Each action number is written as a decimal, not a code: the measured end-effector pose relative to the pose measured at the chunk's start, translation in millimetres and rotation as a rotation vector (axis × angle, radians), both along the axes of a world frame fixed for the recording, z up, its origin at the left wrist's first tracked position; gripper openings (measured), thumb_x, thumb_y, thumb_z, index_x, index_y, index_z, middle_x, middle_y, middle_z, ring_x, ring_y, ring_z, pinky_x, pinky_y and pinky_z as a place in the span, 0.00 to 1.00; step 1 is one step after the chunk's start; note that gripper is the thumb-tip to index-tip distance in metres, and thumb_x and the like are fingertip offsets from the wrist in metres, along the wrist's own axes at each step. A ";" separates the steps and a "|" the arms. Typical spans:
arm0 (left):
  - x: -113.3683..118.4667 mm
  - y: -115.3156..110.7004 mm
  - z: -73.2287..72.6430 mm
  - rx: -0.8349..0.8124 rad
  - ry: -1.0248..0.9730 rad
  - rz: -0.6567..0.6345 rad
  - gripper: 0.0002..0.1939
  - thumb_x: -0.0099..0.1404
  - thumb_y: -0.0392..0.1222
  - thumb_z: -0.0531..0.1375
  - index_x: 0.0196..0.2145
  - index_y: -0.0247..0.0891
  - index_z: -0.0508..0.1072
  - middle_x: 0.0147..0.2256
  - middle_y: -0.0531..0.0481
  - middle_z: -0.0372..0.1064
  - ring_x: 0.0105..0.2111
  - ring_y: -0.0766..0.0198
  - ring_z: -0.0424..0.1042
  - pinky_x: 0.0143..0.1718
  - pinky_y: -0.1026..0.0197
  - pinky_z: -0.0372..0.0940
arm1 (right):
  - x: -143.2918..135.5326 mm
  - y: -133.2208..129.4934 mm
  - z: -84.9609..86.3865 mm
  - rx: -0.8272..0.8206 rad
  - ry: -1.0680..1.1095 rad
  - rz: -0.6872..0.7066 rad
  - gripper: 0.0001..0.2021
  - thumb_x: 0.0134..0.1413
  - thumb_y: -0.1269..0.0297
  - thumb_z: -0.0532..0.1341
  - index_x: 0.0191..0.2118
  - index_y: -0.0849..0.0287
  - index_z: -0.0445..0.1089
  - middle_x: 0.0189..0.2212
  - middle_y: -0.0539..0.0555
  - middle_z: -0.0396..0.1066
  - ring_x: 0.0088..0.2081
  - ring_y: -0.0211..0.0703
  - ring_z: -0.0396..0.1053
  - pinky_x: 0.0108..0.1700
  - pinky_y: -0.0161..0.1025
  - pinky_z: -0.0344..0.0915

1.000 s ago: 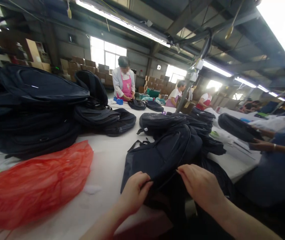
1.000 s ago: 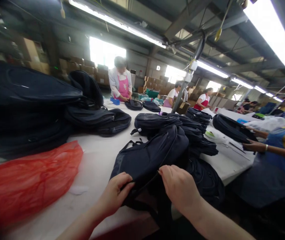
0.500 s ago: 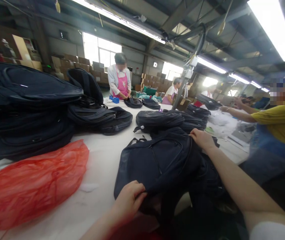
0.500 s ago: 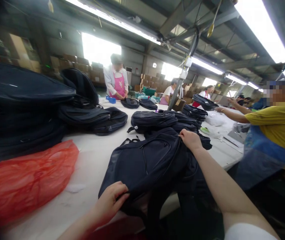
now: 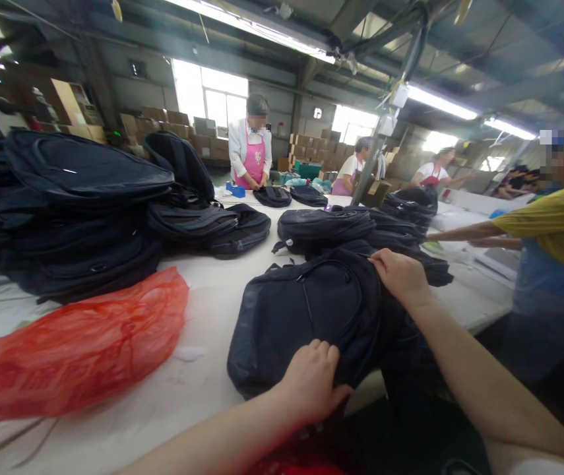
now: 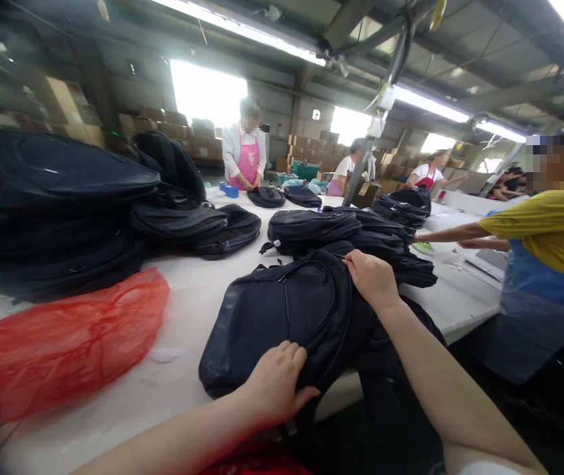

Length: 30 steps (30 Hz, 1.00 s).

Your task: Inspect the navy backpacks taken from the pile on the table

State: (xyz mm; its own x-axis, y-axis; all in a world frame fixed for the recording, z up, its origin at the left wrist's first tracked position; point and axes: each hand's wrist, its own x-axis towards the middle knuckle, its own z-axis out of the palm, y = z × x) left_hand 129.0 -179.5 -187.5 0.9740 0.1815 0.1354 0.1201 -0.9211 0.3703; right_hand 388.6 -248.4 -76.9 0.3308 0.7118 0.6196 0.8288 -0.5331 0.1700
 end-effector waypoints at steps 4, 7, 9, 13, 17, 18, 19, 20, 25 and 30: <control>11.2 2.7 -5.0 0.007 0.052 0.043 0.14 0.71 0.42 0.48 0.35 0.36 0.71 0.34 0.43 0.73 0.36 0.54 0.72 0.38 0.55 0.64 | 0.5 -10.0 -10.7 0.072 0.044 0.018 0.13 0.64 0.58 0.53 0.38 0.58 0.71 0.29 0.55 0.74 0.30 0.44 0.71 0.31 0.36 0.55; 9.7 23.5 -0.9 -0.120 -0.067 0.155 0.13 0.70 0.41 0.50 0.29 0.37 0.68 0.30 0.46 0.71 0.33 0.58 0.70 0.36 0.58 0.61 | -11.1 -19.3 -19.1 0.184 0.059 0.054 0.12 0.64 0.58 0.54 0.41 0.59 0.71 0.33 0.56 0.75 0.33 0.46 0.71 0.35 0.38 0.60; 7.5 41.6 5.3 -0.338 -0.209 0.252 0.15 0.69 0.42 0.51 0.25 0.38 0.63 0.26 0.51 0.65 0.29 0.62 0.66 0.33 0.61 0.58 | -30.6 -24.4 -24.1 0.260 0.052 0.180 0.12 0.64 0.57 0.55 0.43 0.60 0.70 0.39 0.58 0.75 0.40 0.47 0.72 0.42 0.40 0.64; 2.4 74.6 18.6 -0.993 -0.443 0.320 0.19 0.66 0.52 0.54 0.23 0.38 0.58 0.21 0.57 0.54 0.22 0.70 0.55 0.26 0.66 0.51 | -80.9 -29.9 -33.2 -0.049 0.089 0.607 0.15 0.62 0.52 0.58 0.44 0.59 0.70 0.43 0.57 0.73 0.46 0.47 0.69 0.56 0.47 0.60; -4.0 97.1 25.4 -1.368 -0.597 0.345 0.22 0.58 0.58 0.62 0.25 0.38 0.59 0.21 0.59 0.55 0.21 0.72 0.54 0.24 0.68 0.51 | -104.1 -29.3 -40.7 -0.391 0.141 0.646 0.17 0.61 0.49 0.58 0.31 0.58 0.71 0.29 0.53 0.70 0.37 0.44 0.68 0.57 0.51 0.57; -5.0 100.8 25.2 -1.404 -0.630 0.360 0.23 0.56 0.58 0.63 0.25 0.38 0.59 0.21 0.59 0.55 0.21 0.72 0.54 0.24 0.68 0.51 | -103.9 -28.8 -43.6 -0.407 0.156 0.606 0.17 0.62 0.50 0.57 0.29 0.58 0.71 0.27 0.52 0.69 0.35 0.44 0.67 0.52 0.50 0.60; -5.7 103.5 24.2 -1.417 -0.655 0.373 0.23 0.56 0.58 0.64 0.25 0.38 0.59 0.21 0.59 0.55 0.21 0.72 0.54 0.24 0.68 0.51 | -102.0 -28.6 -48.0 -0.415 0.173 0.570 0.18 0.63 0.52 0.56 0.28 0.57 0.70 0.26 0.52 0.69 0.34 0.44 0.67 0.48 0.48 0.62; -6.1 104.9 22.3 -1.406 -0.672 0.382 0.24 0.56 0.59 0.64 0.25 0.38 0.58 0.20 0.60 0.54 0.21 0.73 0.53 0.24 0.68 0.50 | -98.4 -28.5 -54.6 -0.419 0.190 0.538 0.17 0.65 0.53 0.55 0.28 0.57 0.70 0.27 0.52 0.69 0.34 0.44 0.67 0.44 0.46 0.63; -8.8 93.3 -0.1 -1.050 -0.592 0.374 0.22 0.62 0.55 0.57 0.21 0.38 0.56 0.20 0.59 0.48 0.22 0.72 0.49 0.23 0.66 0.45 | -65.3 -24.3 -127.7 -0.204 0.210 0.477 0.14 0.62 0.58 0.54 0.41 0.59 0.74 0.35 0.59 0.76 0.36 0.50 0.74 0.41 0.48 0.69; -10.2 89.6 -41.4 -0.852 -0.366 0.431 0.17 0.65 0.48 0.55 0.23 0.37 0.63 0.20 0.58 0.54 0.23 0.70 0.55 0.24 0.65 0.50 | -48.5 9.8 -183.2 -0.181 0.379 0.596 0.16 0.57 0.52 0.54 0.43 0.50 0.75 0.34 0.61 0.75 0.35 0.56 0.76 0.36 0.51 0.73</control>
